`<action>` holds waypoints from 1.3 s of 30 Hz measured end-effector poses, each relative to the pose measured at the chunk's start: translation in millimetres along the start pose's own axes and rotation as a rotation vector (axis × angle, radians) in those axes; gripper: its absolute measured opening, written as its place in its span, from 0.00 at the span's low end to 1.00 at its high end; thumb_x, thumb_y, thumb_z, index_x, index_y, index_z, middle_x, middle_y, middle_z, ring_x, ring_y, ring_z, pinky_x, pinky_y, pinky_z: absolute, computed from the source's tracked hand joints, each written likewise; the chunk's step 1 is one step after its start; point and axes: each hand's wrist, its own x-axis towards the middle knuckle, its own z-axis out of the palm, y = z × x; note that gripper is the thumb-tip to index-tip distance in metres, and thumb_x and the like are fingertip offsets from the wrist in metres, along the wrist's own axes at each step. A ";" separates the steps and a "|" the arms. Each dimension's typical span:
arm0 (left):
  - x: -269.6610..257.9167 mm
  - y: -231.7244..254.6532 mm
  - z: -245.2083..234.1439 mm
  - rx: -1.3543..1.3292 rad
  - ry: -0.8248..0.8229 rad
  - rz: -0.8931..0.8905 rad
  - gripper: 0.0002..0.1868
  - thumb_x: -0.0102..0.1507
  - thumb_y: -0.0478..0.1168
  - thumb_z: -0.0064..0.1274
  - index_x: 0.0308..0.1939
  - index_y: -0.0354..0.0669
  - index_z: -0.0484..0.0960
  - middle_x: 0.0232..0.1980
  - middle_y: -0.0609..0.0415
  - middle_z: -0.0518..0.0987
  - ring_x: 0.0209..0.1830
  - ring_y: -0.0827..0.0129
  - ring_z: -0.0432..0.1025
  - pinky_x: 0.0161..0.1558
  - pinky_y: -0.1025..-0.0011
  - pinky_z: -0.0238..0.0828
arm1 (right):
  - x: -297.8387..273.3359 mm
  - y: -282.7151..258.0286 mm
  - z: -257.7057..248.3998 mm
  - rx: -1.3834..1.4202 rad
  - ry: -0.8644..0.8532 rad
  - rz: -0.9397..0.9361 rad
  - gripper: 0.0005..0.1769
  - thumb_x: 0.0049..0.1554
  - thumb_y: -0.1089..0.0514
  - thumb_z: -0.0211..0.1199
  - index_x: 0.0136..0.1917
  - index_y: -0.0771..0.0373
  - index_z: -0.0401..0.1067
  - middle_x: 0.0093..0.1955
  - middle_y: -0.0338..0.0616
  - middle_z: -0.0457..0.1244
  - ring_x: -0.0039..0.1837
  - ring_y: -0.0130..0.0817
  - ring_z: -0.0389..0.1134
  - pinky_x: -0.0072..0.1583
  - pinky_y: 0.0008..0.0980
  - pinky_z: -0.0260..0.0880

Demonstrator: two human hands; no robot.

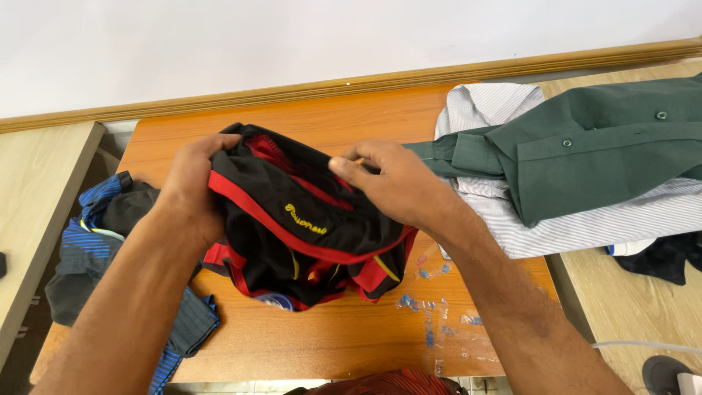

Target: The person folds several garments on a wooden table. They button a dark plaid shirt, then fold a white long-sleeved shirt, a striped button-up, a green shirt, a red and black jersey, a blue and black jersey, and a black long-sleeved shirt, placing each folded item into a growing stack.

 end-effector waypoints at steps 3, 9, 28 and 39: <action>-8.1 -9.9 25.2 -0.035 -0.048 -0.096 0.21 0.65 0.55 0.43 0.43 0.40 0.79 0.41 0.47 0.83 0.39 0.60 0.79 0.45 0.60 0.80 | -10.0 -9.9 19.9 0.067 -0.044 -0.061 0.35 0.51 0.40 0.70 0.61 0.66 0.70 0.53 0.46 0.70 0.57 0.40 0.70 0.56 0.37 0.69; -12.6 -23.7 48.6 0.184 -0.332 0.229 0.31 0.65 0.60 0.54 0.58 0.36 0.75 0.54 0.46 0.80 0.55 0.62 0.74 0.63 0.57 0.72 | -20.0 -24.3 22.5 0.041 -0.033 0.131 0.29 0.51 0.45 0.68 0.63 0.60 0.76 0.54 0.45 0.73 0.58 0.38 0.74 0.61 0.35 0.70; -32.2 -52.3 98.8 0.126 -0.238 0.270 0.28 0.62 0.47 0.54 0.64 0.41 0.73 0.57 0.50 0.83 0.55 0.64 0.79 0.56 0.66 0.78 | -50.3 -2.6 -49.3 0.682 -0.152 -0.012 0.43 0.51 0.41 0.76 0.73 0.54 0.63 0.67 0.40 0.67 0.72 0.37 0.64 0.69 0.37 0.65; -20.2 -81.0 96.0 0.462 -0.577 0.429 0.52 0.57 0.56 0.64 0.77 0.40 0.56 0.72 0.50 0.72 0.73 0.63 0.66 0.71 0.65 0.60 | -47.7 -14.5 -51.6 0.771 0.412 0.163 0.23 0.53 0.64 0.68 0.62 0.67 0.73 0.58 0.45 0.70 0.60 0.34 0.72 0.61 0.33 0.75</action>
